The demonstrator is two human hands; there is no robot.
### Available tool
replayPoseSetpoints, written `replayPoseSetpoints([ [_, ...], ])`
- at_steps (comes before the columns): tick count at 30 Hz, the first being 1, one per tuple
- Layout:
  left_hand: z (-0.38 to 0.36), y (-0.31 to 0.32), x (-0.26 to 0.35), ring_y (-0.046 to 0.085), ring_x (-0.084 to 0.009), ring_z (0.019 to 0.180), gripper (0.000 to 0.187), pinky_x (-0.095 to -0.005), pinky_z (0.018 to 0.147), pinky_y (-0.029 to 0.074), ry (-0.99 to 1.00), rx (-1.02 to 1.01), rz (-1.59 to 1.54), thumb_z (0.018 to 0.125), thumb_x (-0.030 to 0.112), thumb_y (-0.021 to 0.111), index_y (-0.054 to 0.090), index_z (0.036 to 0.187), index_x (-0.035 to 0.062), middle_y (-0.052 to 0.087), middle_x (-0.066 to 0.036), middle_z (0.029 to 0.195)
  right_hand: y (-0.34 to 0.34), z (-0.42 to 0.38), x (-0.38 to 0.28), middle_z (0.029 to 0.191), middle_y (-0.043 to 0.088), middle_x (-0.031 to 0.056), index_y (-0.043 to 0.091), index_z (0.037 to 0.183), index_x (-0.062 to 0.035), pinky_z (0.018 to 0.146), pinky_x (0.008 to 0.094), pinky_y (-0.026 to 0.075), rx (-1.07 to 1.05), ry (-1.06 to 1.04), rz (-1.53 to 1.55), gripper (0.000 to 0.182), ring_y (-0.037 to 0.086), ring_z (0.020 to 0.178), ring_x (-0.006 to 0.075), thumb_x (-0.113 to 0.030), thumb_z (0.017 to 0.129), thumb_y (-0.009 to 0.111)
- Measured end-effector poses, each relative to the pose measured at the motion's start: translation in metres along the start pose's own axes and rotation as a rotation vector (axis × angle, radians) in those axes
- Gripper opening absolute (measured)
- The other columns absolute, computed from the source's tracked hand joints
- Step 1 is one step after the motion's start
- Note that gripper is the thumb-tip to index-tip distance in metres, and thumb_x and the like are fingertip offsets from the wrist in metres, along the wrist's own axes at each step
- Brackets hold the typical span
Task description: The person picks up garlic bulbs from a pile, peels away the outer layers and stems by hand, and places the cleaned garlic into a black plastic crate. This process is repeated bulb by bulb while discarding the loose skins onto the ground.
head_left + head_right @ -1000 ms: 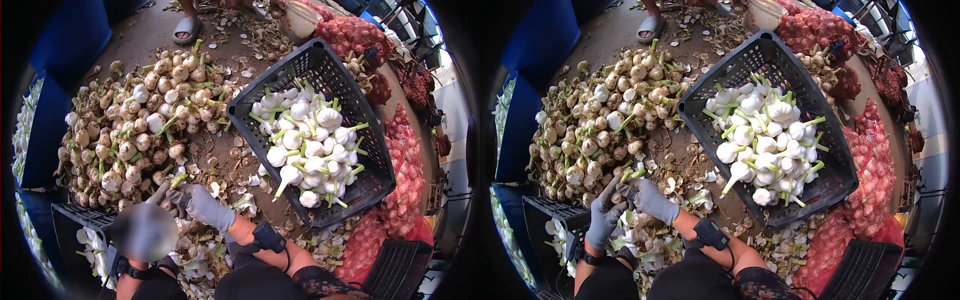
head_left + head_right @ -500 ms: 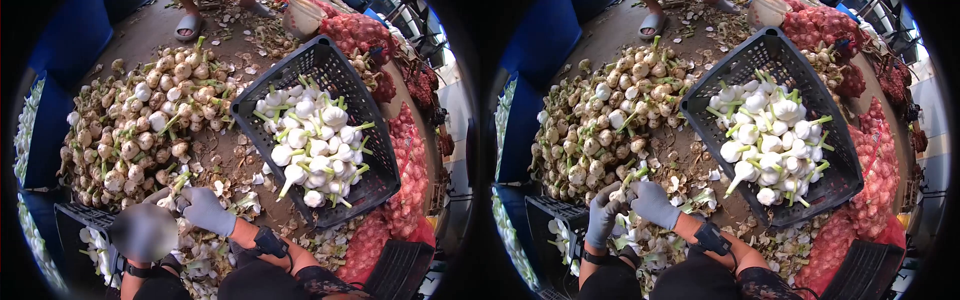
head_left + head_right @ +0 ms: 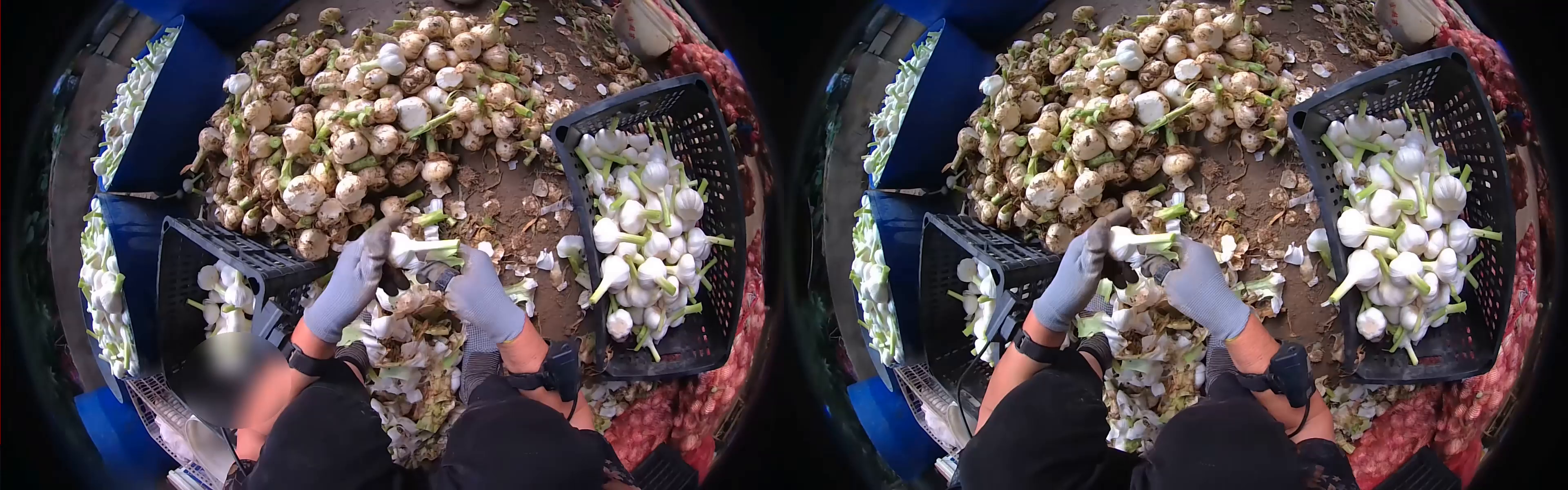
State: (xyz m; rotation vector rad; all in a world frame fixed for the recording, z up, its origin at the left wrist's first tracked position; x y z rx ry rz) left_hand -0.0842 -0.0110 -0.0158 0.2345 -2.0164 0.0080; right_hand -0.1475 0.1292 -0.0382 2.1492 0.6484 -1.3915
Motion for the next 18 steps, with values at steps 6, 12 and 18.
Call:
replayPoseSetpoints([
  [6,0.0,0.004,0.03,0.061,-0.0155,0.1,0.047,-0.0284,0.089,0.049,0.249,0.005,0.661,0.089,0.032,0.072,0.06,0.119,-0.0007,0.063,-0.008,0.113,0.001,-0.01,-0.027,0.09,0.069,0.0166,0.067,0.106,-0.0034,0.073,0.0382,0.052,-0.03,-0.094,-0.477,0.026,0.068,0.081,0.0269,-0.008,0.08,0.063],
  [12,0.0,0.007,0.009,0.06,-0.0236,0.114,0.042,-0.0334,0.099,0.046,0.056,-0.035,-0.423,0.092,0.031,0.066,0.06,0.118,-0.002,0.061,-0.012,0.124,-0.008,-0.013,-0.023,0.088,0.066,0.0173,0.067,0.091,-0.0032,0.077,0.0447,0.053,-0.02,-0.189,-1.191,0.023,0.067,0.083,0.0326,-0.016,0.071,0.064],
  [18,0.01,-0.01,0.027,0.063,-0.0179,0.103,0.036,-0.0309,0.091,0.052,0.055,0.192,-0.483,0.101,0.024,0.053,0.057,0.125,-0.0018,0.063,-0.009,0.117,0.038,-0.056,0.028,0.086,0.068,0.0188,0.068,0.093,-0.0069,0.075,0.0468,0.052,-0.774,0.056,-1.058,0.021,0.067,0.084,0.0362,-0.014,0.076,0.057],
])
Point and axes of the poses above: each hand's wrist, its own z-axis towards the middle knuckle, its own y-axis out of the palm, x = y × z, the point moved 7 cm from there along z, towards the middle knuckle
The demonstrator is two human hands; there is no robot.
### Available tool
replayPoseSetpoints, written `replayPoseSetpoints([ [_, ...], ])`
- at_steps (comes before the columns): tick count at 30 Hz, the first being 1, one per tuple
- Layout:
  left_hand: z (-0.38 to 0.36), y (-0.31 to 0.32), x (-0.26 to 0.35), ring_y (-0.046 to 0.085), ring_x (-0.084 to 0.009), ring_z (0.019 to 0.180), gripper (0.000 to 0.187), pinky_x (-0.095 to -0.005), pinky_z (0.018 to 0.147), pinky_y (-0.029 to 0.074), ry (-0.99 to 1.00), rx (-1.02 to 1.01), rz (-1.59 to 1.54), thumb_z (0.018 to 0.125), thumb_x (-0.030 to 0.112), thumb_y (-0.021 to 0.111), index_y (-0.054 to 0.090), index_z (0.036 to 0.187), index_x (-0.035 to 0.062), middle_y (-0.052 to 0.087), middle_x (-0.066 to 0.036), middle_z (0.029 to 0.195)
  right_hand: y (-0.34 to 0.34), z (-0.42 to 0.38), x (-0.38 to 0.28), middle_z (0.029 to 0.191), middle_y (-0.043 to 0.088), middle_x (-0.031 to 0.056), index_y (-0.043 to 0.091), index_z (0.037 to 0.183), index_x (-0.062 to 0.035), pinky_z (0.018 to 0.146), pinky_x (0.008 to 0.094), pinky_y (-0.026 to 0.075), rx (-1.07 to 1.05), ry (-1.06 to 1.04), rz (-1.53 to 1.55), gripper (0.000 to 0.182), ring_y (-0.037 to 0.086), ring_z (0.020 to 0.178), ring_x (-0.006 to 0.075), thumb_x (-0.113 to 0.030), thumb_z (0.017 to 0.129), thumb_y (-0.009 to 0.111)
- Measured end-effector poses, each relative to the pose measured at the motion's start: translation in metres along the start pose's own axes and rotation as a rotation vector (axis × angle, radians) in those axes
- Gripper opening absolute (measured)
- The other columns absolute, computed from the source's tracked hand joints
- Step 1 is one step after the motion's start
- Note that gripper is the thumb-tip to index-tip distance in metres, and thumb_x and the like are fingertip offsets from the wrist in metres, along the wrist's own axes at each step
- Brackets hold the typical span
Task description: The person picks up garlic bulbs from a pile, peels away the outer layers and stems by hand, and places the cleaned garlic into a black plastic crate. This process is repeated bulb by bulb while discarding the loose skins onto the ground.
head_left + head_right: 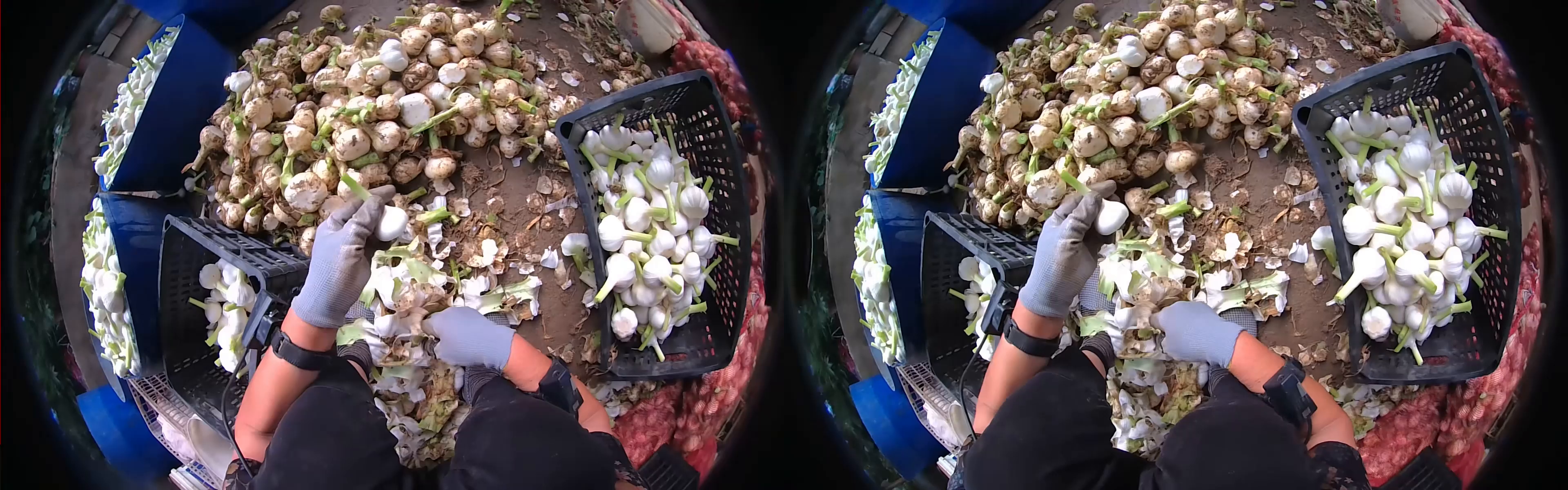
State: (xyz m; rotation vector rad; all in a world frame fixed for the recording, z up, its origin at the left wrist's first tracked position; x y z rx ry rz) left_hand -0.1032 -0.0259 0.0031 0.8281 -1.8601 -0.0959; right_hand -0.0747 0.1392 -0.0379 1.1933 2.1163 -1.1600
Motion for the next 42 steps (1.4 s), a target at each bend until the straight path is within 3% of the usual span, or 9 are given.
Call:
replayPoseSetpoints([
  [4,-0.042,0.143,0.05,0.065,-0.0216,0.104,0.064,-0.0306,0.089,0.053,0.014,-0.668,0.221,0.097,0.029,0.057,0.031,0.148,-0.0007,0.059,-0.014,0.128,0.015,0.019,0.008,0.091,0.068,0.0199,0.068,0.103,-0.0068,0.079,0.0458,0.051,0.156,-0.104,-0.263,0.023,0.066,0.088,0.0374,-0.019,0.086,0.059],
  [8,-0.01,0.088,0.092,0.063,-0.0271,0.109,0.056,-0.0352,0.089,0.054,0.265,-0.205,0.023,0.101,0.032,0.051,0.035,0.144,-0.0002,0.051,-0.016,0.138,-0.078,0.017,0.012,0.101,0.068,0.0214,0.066,0.113,-0.0088,0.083,0.0431,0.052,0.39,-0.057,0.42,0.032,0.065,0.092,0.0377,-0.032,0.091,0.06],
  [12,0.002,0.028,0.032,0.064,-0.0235,0.101,0.047,-0.0344,0.087,0.053,0.066,-0.035,0.035,0.099,0.03,0.056,0.049,0.133,-0.0021,0.058,-0.015,0.125,-0.169,0.058,0.084,0.096,0.067,0.017,0.066,0.109,-0.0106,0.078,0.0468,0.051,1.179,0.31,-0.101,0.023,0.064,0.089,0.0366,-0.018,0.087,0.061],
  [19,0.009,-0.019,-0.042,0.063,-0.0153,0.102,0.045,-0.0289,0.084,0.053,-0.098,-0.048,0.46,0.095,0.021,0.062,0.051,0.134,0.0011,0.062,-0.009,0.119,-0.149,0.09,0.139,0.094,0.071,0.0179,0.07,0.099,-0.0089,0.078,0.0422,0.052,0.77,0.489,0.3,0.039,0.067,0.088,0.037,-0.041,0.077,0.074],
  [22,0.001,0.002,-0.009,0.058,-0.0317,0.115,0.071,-0.0367,0.1,0.045,0.557,-0.002,1.103,0.077,0.019,0.079,0.048,0.139,0.0058,0.057,-0.019,0.127,-0.095,0.06,0.12,0.082,0.071,0.0112,0.07,0.096,-0.0061,0.061,0.0318,0.05,0.807,0.225,0.843,0.025,0.066,0.065,0.0228,-0.029,0.086,0.071],
  [25,-0.002,0.014,-0.029,0.057,-0.0303,0.118,0.072,-0.0368,0.102,0.043,0.446,-0.236,0.995,0.072,0.016,0.083,0.051,0.136,0.0088,0.059,-0.015,0.127,-0.061,0.026,0.073,0.07,0.064,0.0039,0.067,0.101,-0.0014,0.048,0.0246,0.045,0.63,0.114,1.352,0.033,0.056,0.052,0.009,-0.034,0.092,0.067],
  [35,-0.017,0.013,-0.008,0.063,-0.0203,0.104,0.07,-0.0302,0.091,0.051,0.517,-0.128,1.064,0.068,0.019,0.088,0.056,0.129,0.0069,0.063,-0.01,0.118,-0.072,0.009,0.039,0.074,0.065,0.007,0.063,0.11,0.0046,0.051,0.0232,0.045,0.598,0.127,1.159,0.023,0.055,0.054,0.0084,-0.013,0.097,0.056],
  [37,-0.01,-0.004,-0.025,0.062,-0.0162,0.103,0.076,-0.0267,0.088,0.051,0.058,-0.142,0.426,0.071,0.007,0.085,0.046,0.136,-0.0015,0.062,-0.007,0.116,-0.077,0.005,0.031,0.074,0.065,0.0082,0.065,0.106,0.0042,0.051,0.0244,0.046,0.589,0.131,1.178,0.021,0.059,0.055,0.01,-0.011,0.095,0.055],
  [42,-0.016,-0.002,-0.043,0.059,-0.0113,0.059,0.071,-0.0195,0.044,0.039,-0.237,-0.255,-0.111,0.09,0.068,0.049,0.05,0.129,0.0088,0.064,-0.006,0.093,-0.095,-0.008,0.024,0.08,0.067,0.0185,0.069,0.095,-0.0014,0.058,0.0383,0.049,0.859,0.08,0.29,0.018,0.066,0.062,0.0284,-0.017,0.088,0.063],
])
Point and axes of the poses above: each hand's wrist, its own z-axis towards the middle knuckle, its own y-axis out of the palm, x = y × z, the point moved 7 cm from there along z, towards the middle knuckle
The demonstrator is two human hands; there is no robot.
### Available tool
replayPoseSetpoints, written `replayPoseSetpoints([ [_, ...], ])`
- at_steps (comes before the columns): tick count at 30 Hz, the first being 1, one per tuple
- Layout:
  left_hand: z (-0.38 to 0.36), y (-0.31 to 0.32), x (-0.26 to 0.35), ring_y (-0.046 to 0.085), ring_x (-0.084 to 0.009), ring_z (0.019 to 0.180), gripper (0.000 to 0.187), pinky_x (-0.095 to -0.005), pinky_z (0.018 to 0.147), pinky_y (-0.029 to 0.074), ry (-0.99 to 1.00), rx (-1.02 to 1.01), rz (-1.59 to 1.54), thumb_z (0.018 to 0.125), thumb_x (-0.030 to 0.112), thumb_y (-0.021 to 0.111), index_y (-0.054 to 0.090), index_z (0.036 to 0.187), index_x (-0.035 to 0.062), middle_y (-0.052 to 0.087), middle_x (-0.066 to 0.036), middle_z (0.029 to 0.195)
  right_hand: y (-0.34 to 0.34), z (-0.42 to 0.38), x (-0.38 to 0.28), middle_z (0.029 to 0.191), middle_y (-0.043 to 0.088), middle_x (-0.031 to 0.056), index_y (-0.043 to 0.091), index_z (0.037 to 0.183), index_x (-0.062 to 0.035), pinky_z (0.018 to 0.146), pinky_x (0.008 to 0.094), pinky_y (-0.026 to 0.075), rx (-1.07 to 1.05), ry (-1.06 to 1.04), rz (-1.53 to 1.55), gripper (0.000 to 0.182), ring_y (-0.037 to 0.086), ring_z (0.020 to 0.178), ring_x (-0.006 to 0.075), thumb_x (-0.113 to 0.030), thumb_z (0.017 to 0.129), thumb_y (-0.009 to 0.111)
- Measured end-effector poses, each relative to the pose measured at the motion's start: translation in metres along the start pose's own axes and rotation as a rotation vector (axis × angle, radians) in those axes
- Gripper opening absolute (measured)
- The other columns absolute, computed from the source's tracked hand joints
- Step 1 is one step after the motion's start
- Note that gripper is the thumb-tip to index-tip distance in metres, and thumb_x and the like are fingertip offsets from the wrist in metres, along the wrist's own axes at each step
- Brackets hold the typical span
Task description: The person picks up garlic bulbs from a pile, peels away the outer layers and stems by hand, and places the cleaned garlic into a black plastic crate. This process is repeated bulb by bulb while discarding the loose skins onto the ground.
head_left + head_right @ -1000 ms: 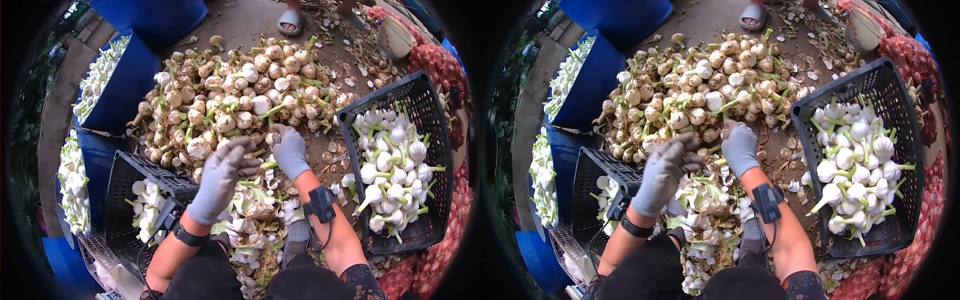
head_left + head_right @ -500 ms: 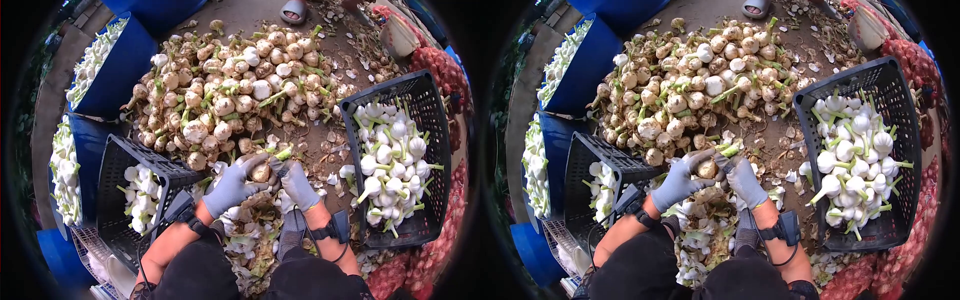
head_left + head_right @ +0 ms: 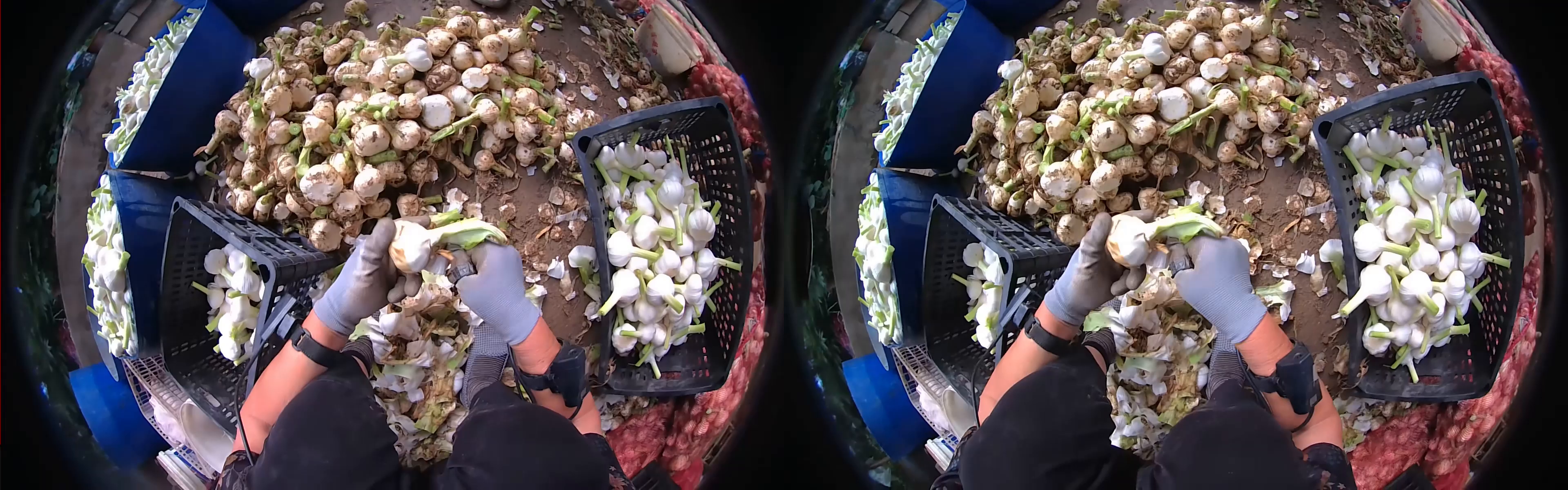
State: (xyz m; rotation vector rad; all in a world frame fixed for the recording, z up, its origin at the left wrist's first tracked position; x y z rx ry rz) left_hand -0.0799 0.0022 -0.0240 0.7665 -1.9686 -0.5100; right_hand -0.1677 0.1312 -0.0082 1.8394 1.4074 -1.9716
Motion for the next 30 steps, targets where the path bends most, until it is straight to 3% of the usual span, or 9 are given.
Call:
replayPoseSetpoints([
  [3,0.002,-0.002,0.0,0.059,-0.0113,0.06,0.083,-0.0209,0.047,0.043,-0.056,-0.01,0.017,0.086,0.075,0.045,0.044,0.137,0.0105,0.064,-0.007,0.097,0.003,-0.004,-0.017,0.087,0.069,0.0181,0.069,0.098,-0.0021,0.072,0.0397,0.051,0.126,-0.219,-0.199,0.02,0.069,0.077,0.0264,-0.018,0.086,0.068],
  [6,-0.002,0.018,0.007,0.06,-0.0109,0.065,0.078,-0.0213,0.052,0.047,0.106,-0.059,0.09,0.091,0.064,0.053,0.037,0.143,0.0073,0.063,-0.007,0.102,0.013,-0.001,-0.009,0.096,0.07,0.0113,0.064,0.11,0.0021,0.077,0.0347,0.051,-0.015,-0.032,0.797,0.029,0.066,0.084,0.0182,-0.014,0.086,0.07],
  [7,-0.008,0.013,0.004,0.061,-0.0103,0.074,0.073,-0.0215,0.059,0.05,-0.092,0.026,0.416,0.096,0.046,0.057,0.028,0.147,0.0017,0.062,-0.007,0.106,0.009,-0.001,-0.003,0.096,0.07,0.0113,0.064,0.11,0.0021,0.077,0.0347,0.051,-0.01,-0.028,0.797,0.029,0.066,0.084,0.0182,-0.014,0.086,0.07],
  [9,-0.005,0.012,0.015,0.061,-0.0088,0.081,0.067,-0.0208,0.063,0.05,0.319,0.039,0.781,0.097,0.032,0.058,0.028,0.146,-0.0033,0.062,-0.008,0.108,0.021,-0.004,0.018,0.096,0.07,0.0097,0.064,0.108,0.0037,0.075,0.0323,0.051,-0.195,0.17,0.565,0.025,0.065,0.083,0.0174,-0.01,0.087,0.067],
  [13,-0.011,-0.02,0.023,0.058,-0.0109,0.098,0.062,-0.0243,0.09,0.046,0.151,0.36,0.516,0.094,0.04,0.062,0.046,0.138,-0.0012,0.063,-0.006,0.108,0.021,-0.014,0.015,0.095,0.069,0.0081,0.065,0.105,0.0027,0.078,0.0308,0.05,-0.164,0.31,0.726,0.023,0.065,0.086,0.0171,-0.004,0.083,0.065],
  [19,-0.006,0.015,0.034,0.062,-0.0154,0.099,0.049,-0.027,0.09,0.048,0.569,0.095,1.257,0.089,0.036,0.07,0.06,0.122,0.0001,0.065,-0.009,0.11,0.023,-0.018,0.004,0.096,0.068,0.0105,0.066,0.1,0.0007,0.077,0.0328,0.051,-0.222,-0.029,0.417,0.017,0.066,0.086,0.0218,-0.008,0.086,0.063],
  [21,0.001,-0.012,0.009,0.063,-0.0153,0.096,0.039,-0.0271,0.09,0.049,0.097,0.194,0.348,0.091,0.031,0.068,0.062,0.113,-0.0009,0.066,-0.01,0.108,0.019,-0.018,0.014,0.088,0.069,0.0187,0.066,0.1,0.0005,0.074,0.0388,0.053,-0.105,-0.014,0.421,0.02,0.068,0.084,0.0347,-0.005,0.083,0.059],
  [23,-0.002,-0.004,0.017,0.064,-0.0179,0.102,0.034,-0.0316,0.093,0.05,0.125,0.086,0.238,0.099,0.032,0.055,0.06,0.108,-0.0003,0.066,-0.013,0.114,0.011,-0.009,0.025,0.081,0.068,0.0177,0.07,0.09,-0.005,0.071,0.043,0.054,-0.114,-0.053,-0.572,0.017,0.066,0.077,0.0357,-0.014,0.08,0.059],
  [30,-0.001,-0.021,0.028,0.056,-0.0322,0.121,0.043,-0.0462,0.101,0.047,0.25,0.227,-0.278,0.104,0.034,0.042,0.051,0.129,0.0008,0.055,-0.014,0.133,0.077,-0.089,-0.009,0.084,0.068,0.0186,0.072,0.09,-0.0082,0.074,0.0426,0.054,-1.008,-0.077,0.027,0.018,0.068,0.08,0.0335,-0.011,0.075,0.062],
])
Point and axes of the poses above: each hand's wrist, its own z-axis towards the middle knuckle, its own y-axis out of the palm, x = y × z, the point moved 7 cm from there along z, towards the middle knuckle
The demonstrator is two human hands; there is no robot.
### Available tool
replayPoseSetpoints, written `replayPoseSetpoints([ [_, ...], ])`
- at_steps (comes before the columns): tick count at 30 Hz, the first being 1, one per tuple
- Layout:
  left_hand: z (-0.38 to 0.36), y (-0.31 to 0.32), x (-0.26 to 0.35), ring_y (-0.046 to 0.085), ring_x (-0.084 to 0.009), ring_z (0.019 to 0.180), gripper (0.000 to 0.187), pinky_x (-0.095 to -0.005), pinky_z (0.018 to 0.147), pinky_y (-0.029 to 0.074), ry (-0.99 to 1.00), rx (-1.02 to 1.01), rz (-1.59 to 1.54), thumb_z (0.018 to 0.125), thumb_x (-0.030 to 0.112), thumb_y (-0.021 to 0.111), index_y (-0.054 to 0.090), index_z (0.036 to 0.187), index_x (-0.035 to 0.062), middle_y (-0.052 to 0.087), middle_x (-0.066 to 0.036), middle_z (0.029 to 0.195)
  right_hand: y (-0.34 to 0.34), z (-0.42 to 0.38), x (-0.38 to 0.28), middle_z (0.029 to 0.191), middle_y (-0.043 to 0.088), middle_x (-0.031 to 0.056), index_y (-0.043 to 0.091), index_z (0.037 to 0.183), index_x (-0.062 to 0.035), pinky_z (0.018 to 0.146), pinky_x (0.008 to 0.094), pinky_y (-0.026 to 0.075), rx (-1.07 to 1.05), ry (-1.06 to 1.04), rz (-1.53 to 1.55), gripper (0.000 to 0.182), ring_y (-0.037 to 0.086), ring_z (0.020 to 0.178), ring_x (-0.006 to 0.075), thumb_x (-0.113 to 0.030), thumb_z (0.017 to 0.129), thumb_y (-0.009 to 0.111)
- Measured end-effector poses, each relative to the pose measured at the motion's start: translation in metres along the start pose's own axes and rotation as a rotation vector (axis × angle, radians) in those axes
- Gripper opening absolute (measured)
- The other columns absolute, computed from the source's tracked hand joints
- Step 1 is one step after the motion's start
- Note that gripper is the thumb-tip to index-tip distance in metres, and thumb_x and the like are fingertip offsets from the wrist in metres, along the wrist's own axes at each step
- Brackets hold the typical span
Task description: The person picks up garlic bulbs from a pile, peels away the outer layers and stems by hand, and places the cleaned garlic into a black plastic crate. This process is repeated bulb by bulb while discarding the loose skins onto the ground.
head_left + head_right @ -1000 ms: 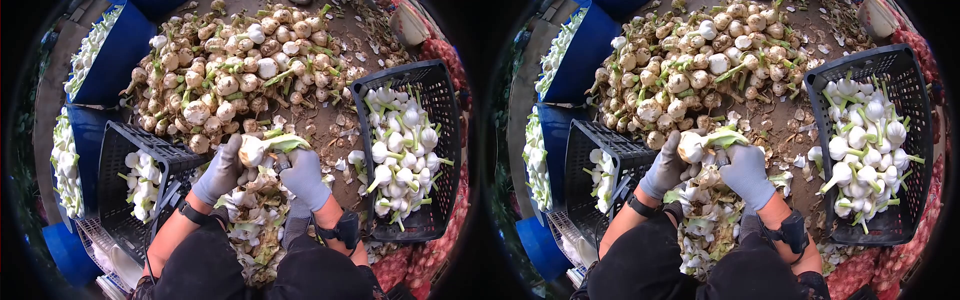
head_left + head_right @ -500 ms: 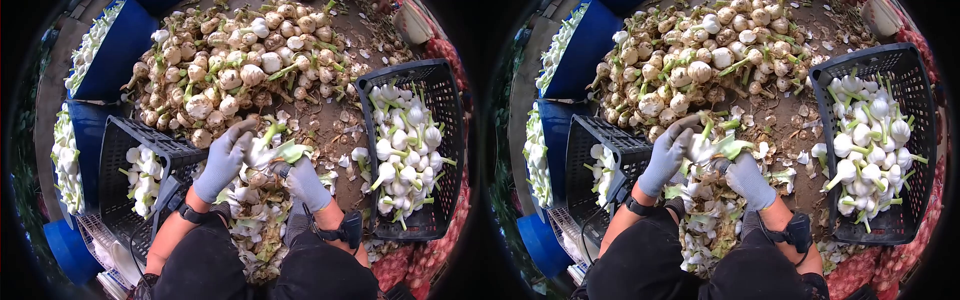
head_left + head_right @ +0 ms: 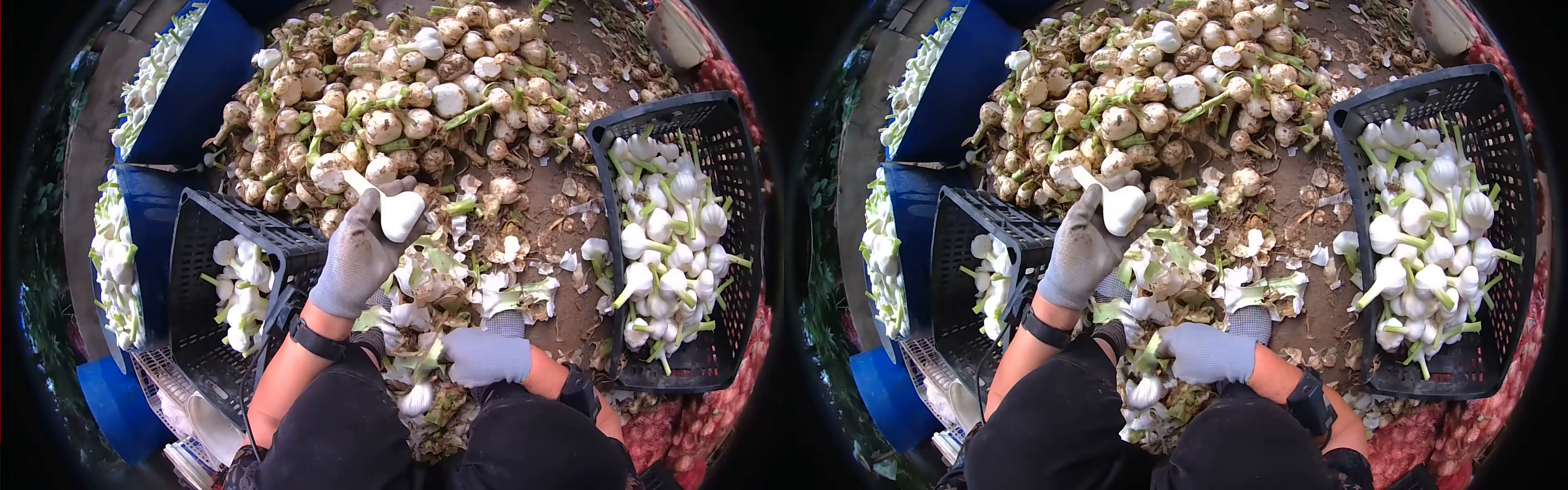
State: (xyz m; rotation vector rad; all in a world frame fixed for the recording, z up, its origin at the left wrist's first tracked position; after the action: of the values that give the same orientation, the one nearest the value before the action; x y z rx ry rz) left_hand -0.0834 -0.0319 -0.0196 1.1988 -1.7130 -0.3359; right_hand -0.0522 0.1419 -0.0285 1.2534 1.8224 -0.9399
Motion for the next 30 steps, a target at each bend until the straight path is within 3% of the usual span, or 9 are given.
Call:
replayPoseSetpoints([
  [6,0.007,0.035,0.004,0.062,-0.029,0.108,0.041,-0.0448,0.096,0.052,-0.016,-0.003,0.124,0.104,0.031,0.044,0.049,0.126,-0.0026,0.059,-0.016,0.123,-0.039,-0.002,0.018,0.104,0.067,0.0132,0.061,0.124,-0.0158,0.08,0.0423,0.052,0.421,0.232,-0.575,0.046,0.066,0.093,0.0333,-0.024,0.079,0.069],
  [9,-0.014,0.145,-0.006,0.062,-0.0168,0.106,0.046,-0.0307,0.095,0.052,-0.142,-0.298,0.344,0.104,0.028,0.043,0.041,0.137,-0.0038,0.055,-0.014,0.131,-0.036,0.009,0.01,0.12,0.061,0.0175,0.049,0.139,-0.0115,0.087,0.0381,0.049,0.284,-0.018,-0.059,0.055,0.061,0.107,0.0313,-0.034,0.091,0.063],
  [11,-0.047,0.235,-0.002,0.061,-0.0185,0.11,0.055,-0.031,0.093,0.052,0.443,-1.001,1.032,0.102,0.017,0.041,0.021,0.15,-0.0018,0.051,-0.015,0.139,-0.051,0.027,0.051,0.126,0.057,0.016,0.05,0.138,-0.0108,0.09,0.0386,0.046,0.489,0.086,-0.193,0.051,0.056,0.113,0.0309,-0.031,0.092,0.061],
  [14,-0.035,0.251,0.0,0.061,-0.0224,0.113,0.056,-0.0353,0.095,0.05,0.12,-0.823,0.575,0.099,0.024,0.049,0.033,0.146,-0.0009,0.052,-0.015,0.138,-0.078,0.039,0.111,0.144,0.044,0.0116,0.053,0.134,-0.0087,0.1,0.0403,0.039,1.02,0.266,-0.614,0.041,0.041,0.13,0.0297,-0.022,0.096,0.054],
  [15,-0.024,0.239,0.017,0.06,-0.0233,0.114,0.055,-0.0365,0.095,0.05,0.11,-0.651,0.666,0.098,0.027,0.052,0.038,0.144,-0.0008,0.053,-0.015,0.137,-0.14,-0.024,0.06,0.149,0.038,0.0091,0.052,0.135,-0.0134,0.105,0.0448,0.034,0.974,0.576,-0.294,0.042,0.037,0.132,0.0358,-0.014,0.094,0.05],
  [17,-0.005,0.193,0.018,0.061,-0.0227,0.111,0.052,-0.0346,0.093,0.05,0.176,-0.354,0.56,0.098,0.03,0.054,0.046,0.138,-0.0011,0.057,-0.013,0.131,-0.177,-0.028,0.069,0.146,0.04,0.0126,0.053,0.135,-0.0323,0.101,0.0553,0.035,1.21,0.602,-0.802,0.052,0.042,0.127,0.0378,-0.012,0.088,0.055],
  [22,0.028,0.065,-0.027,0.06,-0.0154,0.102,0.044,-0.0289,0.091,0.049,0.087,-0.173,0.966,0.095,0.016,0.056,0.049,0.135,-0.0011,0.06,-0.009,0.124,-0.208,0.002,0.132,0.103,0.063,0.0088,0.072,0.106,-0.0151,0.078,0.045,0.052,0.866,0.744,-0.748,0.024,0.06,0.103,0.0319,-0.014,0.084,0.062],
  [25,0.018,0.067,-0.019,0.054,-0.0165,0.117,0.063,-0.0298,0.097,0.047,0.623,-0.255,1.607,0.079,-0.005,0.066,0.045,0.138,-0.0001,0.052,-0.008,0.135,-0.195,-0.023,0.092,0.099,0.069,0.0121,0.07,0.103,-0.0036,0.079,0.0361,0.053,1.159,0.206,0.055,0.022,0.067,0.086,0.024,-0.006,0.081,0.067],
  [30,0.015,0.037,-0.031,0.054,-0.0175,0.119,0.059,-0.0319,0.102,0.044,0.059,-0.227,0.806,0.074,-0.009,0.07,0.05,0.129,0.0014,0.055,-0.009,0.13,-0.137,-0.021,0.044,0.103,0.067,0.0039,0.061,0.12,0.0007,0.083,0.0228,0.051,0.938,-0.381,1.117,0.032,0.063,0.091,0.0085,0.004,0.088,0.059],
])
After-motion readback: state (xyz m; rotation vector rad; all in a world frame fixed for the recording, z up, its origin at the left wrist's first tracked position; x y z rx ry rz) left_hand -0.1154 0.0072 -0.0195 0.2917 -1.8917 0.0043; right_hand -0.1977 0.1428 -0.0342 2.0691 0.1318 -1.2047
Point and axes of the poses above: each hand's wrist, its own z-axis towards the middle knuckle, its own y-axis out of the palm, x = y × z, the point moved 7 cm from there along z, towards the middle knuckle
